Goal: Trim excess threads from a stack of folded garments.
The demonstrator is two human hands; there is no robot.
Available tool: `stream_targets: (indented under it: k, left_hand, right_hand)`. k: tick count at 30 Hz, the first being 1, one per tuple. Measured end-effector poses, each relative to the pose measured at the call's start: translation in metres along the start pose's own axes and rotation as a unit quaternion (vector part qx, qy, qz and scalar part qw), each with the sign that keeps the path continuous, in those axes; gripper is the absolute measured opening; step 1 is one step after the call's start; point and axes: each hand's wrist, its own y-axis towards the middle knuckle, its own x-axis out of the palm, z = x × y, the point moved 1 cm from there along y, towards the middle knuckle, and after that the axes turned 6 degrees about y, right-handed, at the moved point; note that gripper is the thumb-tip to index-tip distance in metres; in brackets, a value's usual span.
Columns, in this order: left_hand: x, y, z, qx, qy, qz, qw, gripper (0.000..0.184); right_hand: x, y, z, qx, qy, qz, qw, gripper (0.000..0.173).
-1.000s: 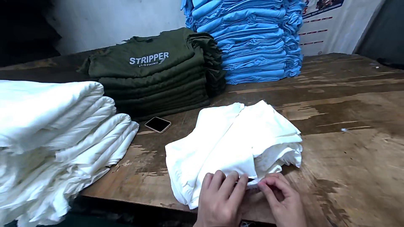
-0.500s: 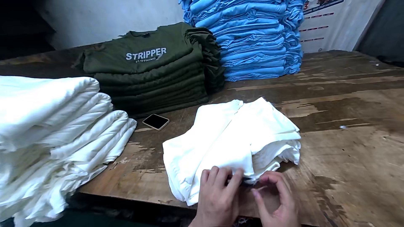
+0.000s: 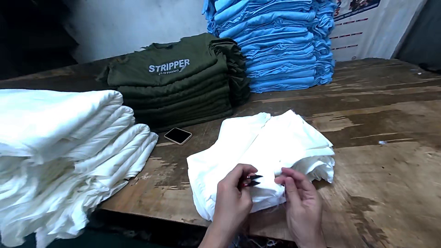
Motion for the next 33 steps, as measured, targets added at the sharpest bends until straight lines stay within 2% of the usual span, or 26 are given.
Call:
stream_targets:
  k: [1, 2, 3, 4, 6, 9, 11, 14, 17, 26, 33]
  left_hand:
    - [0.001, 0.001, 0.0, -0.012, -0.005, -0.003, 1.0, 0.023]
    - [0.002, 0.002, 0.0, -0.018, -0.005, -0.004, 1.0, 0.025]
    - [0.002, 0.002, 0.001, -0.022, -0.006, -0.005, 1.0, 0.026]
    - [0.002, 0.0, 0.001, -0.024, -0.01, -0.007, 1.0, 0.027]
    - [0.001, -0.007, 0.002, -0.02, -0.024, -0.017, 0.999, 0.03]
    - [-0.003, -0.018, 0.001, 0.041, -0.014, -0.023, 0.999, 0.037]
    - [-0.005, -0.026, 0.001, 0.117, 0.036, -0.001, 0.993, 0.036]
    - [0.003, -0.035, 0.001, 0.239, 0.128, 0.08, 0.959, 0.019]
    - [0.014, -0.036, -0.001, 0.322, 0.194, 0.112, 0.92, 0.021]
    - [0.022, -0.033, -0.005, 0.37, 0.234, 0.109, 0.892, 0.022]
    - [0.018, -0.035, -0.002, 0.358, 0.25, 0.123, 0.891, 0.021]
  right_hand:
    - [-0.003, 0.001, -0.001, 0.0, -0.008, -0.033, 0.999, 0.029]
    - [-0.004, 0.0, -0.003, -0.01, -0.052, -0.064, 0.997, 0.045]
    - [-0.006, -0.003, -0.004, -0.03, -0.111, -0.078, 0.99, 0.054]
    - [-0.008, -0.007, -0.006, -0.059, -0.174, -0.076, 0.98, 0.047]
    - [-0.019, -0.019, -0.012, -0.132, -0.253, -0.058, 0.957, 0.018]
    - [-0.038, -0.032, -0.028, -0.157, -0.302, -0.053, 0.939, 0.009]
    - [-0.045, -0.038, -0.034, -0.138, -0.299, -0.056, 0.943, 0.003]
    - [-0.044, -0.044, -0.032, -0.111, -0.261, -0.058, 0.957, 0.002]
    - [-0.038, -0.047, -0.03, -0.083, -0.228, -0.049, 0.969, 0.002]
    - [-0.034, -0.045, -0.024, -0.045, -0.178, -0.02, 0.983, 0.002]
    - [-0.035, -0.043, -0.024, -0.017, -0.161, 0.007, 0.987, 0.005]
